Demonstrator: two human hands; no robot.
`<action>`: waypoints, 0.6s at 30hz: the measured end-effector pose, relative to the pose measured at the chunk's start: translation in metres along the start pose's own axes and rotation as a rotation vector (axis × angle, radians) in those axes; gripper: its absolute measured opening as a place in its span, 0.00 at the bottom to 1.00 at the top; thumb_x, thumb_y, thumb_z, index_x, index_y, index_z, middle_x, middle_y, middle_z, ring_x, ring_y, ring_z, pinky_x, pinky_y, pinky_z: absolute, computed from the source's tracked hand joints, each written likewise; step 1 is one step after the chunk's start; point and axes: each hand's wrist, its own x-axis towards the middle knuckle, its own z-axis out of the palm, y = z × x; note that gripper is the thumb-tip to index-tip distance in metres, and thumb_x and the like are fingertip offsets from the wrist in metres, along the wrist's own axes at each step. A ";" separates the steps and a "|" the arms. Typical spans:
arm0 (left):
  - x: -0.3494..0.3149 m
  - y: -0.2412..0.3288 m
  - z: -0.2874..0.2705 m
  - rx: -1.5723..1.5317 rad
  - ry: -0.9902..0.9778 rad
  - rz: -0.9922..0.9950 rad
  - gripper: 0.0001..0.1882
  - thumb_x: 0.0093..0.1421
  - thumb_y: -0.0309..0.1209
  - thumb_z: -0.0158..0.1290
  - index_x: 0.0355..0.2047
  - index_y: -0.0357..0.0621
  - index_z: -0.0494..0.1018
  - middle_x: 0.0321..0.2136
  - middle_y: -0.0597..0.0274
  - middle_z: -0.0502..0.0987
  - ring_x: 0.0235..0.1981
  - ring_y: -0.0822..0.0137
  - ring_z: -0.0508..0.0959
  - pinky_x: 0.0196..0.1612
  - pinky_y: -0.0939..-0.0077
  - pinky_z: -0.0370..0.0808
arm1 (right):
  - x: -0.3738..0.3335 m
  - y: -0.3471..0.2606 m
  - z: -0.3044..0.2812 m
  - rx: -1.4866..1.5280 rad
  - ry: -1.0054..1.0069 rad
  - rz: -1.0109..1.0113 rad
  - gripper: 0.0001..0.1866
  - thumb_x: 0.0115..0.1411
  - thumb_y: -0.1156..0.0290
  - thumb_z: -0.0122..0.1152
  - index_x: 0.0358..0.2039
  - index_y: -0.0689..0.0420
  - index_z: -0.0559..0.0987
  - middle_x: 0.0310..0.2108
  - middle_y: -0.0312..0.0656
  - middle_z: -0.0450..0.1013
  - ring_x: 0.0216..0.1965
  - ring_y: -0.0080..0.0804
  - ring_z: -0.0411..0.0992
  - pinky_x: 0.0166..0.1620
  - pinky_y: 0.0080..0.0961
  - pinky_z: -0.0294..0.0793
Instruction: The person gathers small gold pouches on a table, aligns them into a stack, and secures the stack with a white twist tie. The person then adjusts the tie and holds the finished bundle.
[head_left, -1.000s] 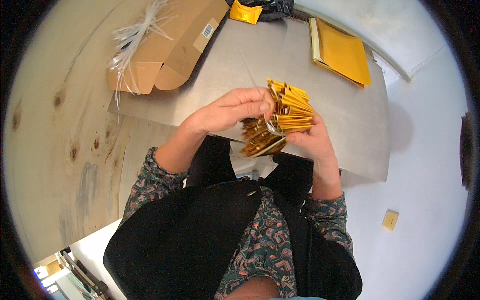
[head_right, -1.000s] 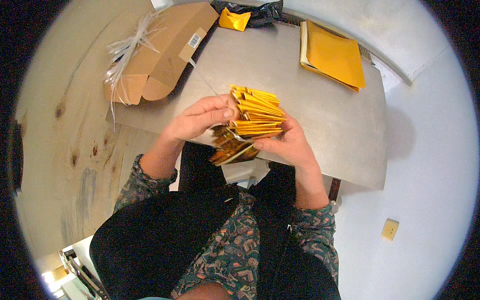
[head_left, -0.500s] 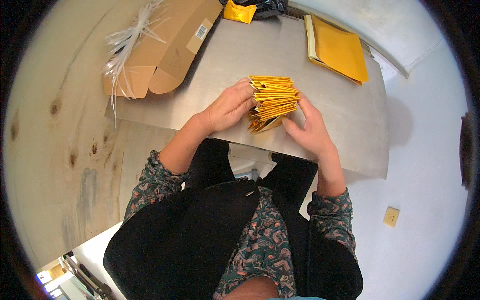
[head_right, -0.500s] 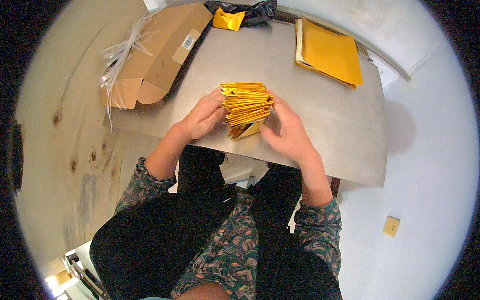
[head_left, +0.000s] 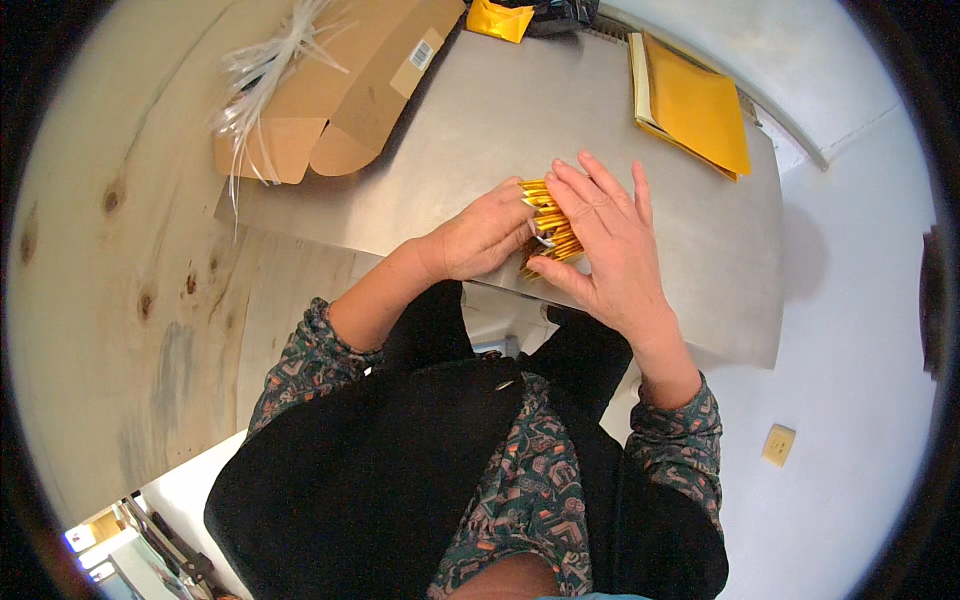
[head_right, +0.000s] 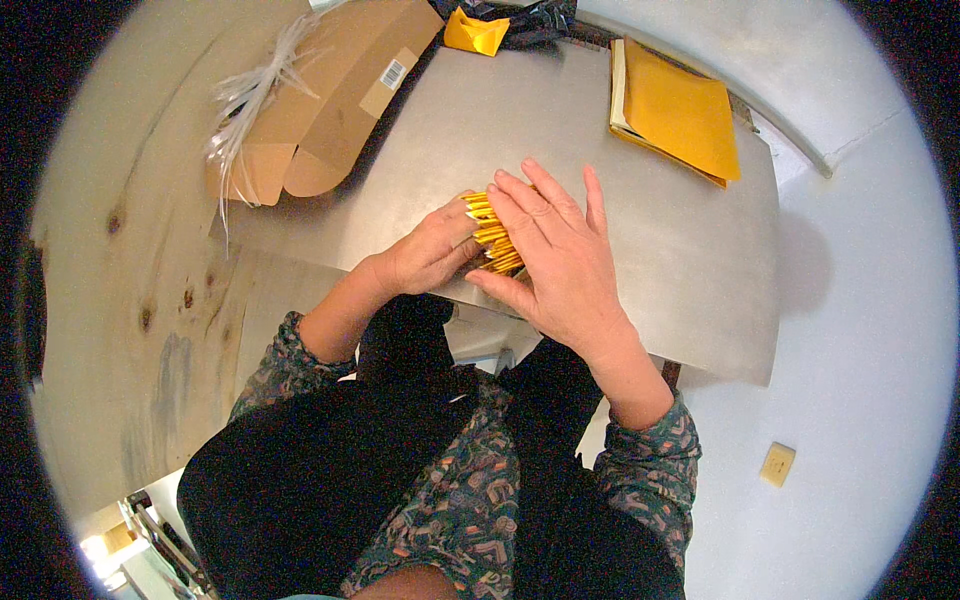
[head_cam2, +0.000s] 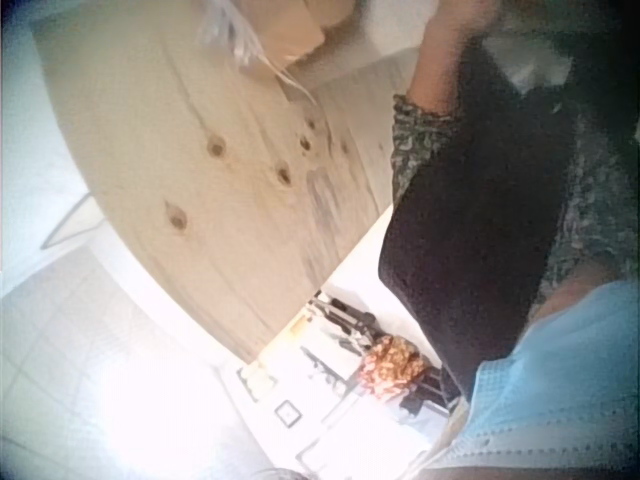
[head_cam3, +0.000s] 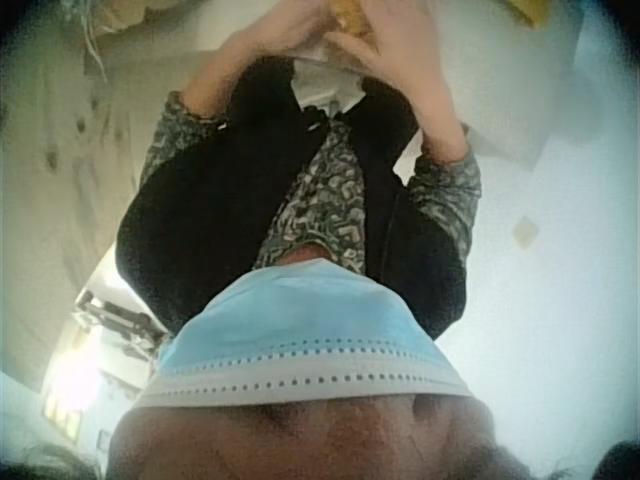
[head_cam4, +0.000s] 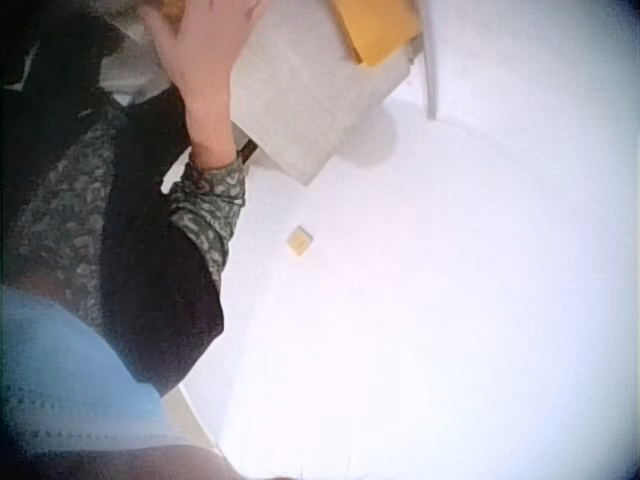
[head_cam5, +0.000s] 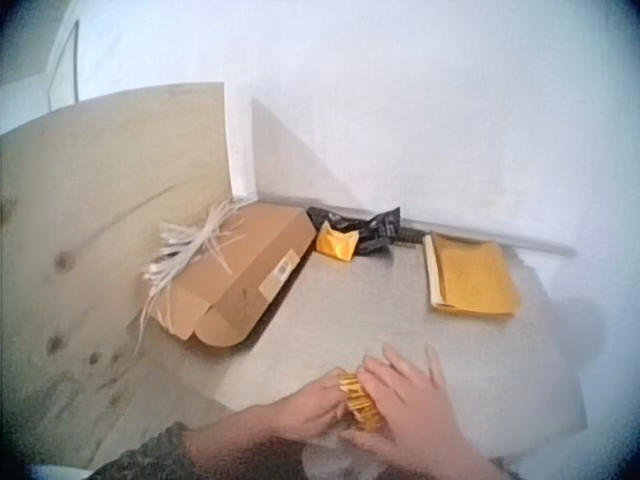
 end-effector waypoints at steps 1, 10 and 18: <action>-0.001 -0.001 0.001 0.016 0.004 0.012 0.16 0.67 0.30 0.44 0.52 0.35 0.68 0.50 0.40 0.70 0.52 0.40 0.69 0.58 0.52 0.66 | -0.001 0.000 -0.001 -0.006 -0.018 -0.002 0.42 0.49 0.49 0.71 0.61 0.58 0.70 0.61 0.44 0.67 0.67 0.44 0.59 0.71 0.56 0.41; 0.011 0.012 0.003 0.039 0.114 0.048 0.09 0.69 0.30 0.41 0.39 0.37 0.69 0.39 0.45 0.71 0.44 0.45 0.71 0.51 0.55 0.68 | 0.007 0.016 -0.030 0.183 -0.211 -0.011 0.41 0.48 0.66 0.72 0.63 0.58 0.67 0.61 0.45 0.64 0.63 0.46 0.60 0.66 0.40 0.60; 0.041 0.033 -0.041 -0.475 -0.356 -0.233 0.15 0.73 0.39 0.43 0.34 0.42 0.70 0.26 0.70 0.68 0.31 0.74 0.67 0.37 0.77 0.67 | -0.017 0.051 -0.036 0.628 -0.255 0.157 0.34 0.52 0.69 0.69 0.61 0.57 0.69 0.57 0.48 0.67 0.56 0.44 0.69 0.62 0.36 0.66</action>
